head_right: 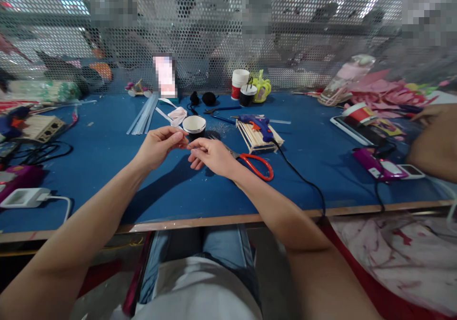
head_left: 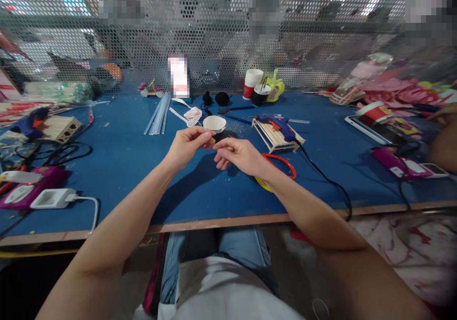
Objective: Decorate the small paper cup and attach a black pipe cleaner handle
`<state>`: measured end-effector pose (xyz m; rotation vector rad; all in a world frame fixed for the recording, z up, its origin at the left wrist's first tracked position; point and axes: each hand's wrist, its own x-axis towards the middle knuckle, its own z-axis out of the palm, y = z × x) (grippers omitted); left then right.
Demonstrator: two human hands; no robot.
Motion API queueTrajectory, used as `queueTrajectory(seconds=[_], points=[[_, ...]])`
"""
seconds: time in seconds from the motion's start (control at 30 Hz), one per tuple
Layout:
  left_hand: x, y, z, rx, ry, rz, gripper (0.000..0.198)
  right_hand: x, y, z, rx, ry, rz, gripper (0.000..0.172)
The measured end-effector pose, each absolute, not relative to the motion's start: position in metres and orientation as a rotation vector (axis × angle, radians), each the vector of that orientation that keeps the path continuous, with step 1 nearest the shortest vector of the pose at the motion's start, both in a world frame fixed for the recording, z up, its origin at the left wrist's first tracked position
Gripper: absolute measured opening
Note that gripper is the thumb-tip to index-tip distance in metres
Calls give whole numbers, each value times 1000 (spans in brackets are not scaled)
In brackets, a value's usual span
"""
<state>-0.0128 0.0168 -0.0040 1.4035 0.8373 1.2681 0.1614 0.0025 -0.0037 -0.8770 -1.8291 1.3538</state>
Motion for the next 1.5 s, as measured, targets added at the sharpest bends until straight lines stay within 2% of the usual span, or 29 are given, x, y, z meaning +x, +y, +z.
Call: queueTrajectory(seconds=[0.73,1.0,1.17,1.5], points=[[-8,11,-1,1606,1013,1382,18,159,1,-5,-892,-1671,1446,15],[-13,18,-2,1356,897,1367,16,163,7,-5,-914,-1682,1432,27],[-10,16,-2,1399,910,1308,17,161,5,-5,-892,-1769,1411,20],[-11,14,2,1400,923,1357,18,159,1,-3,-908,-1706,1503,18]])
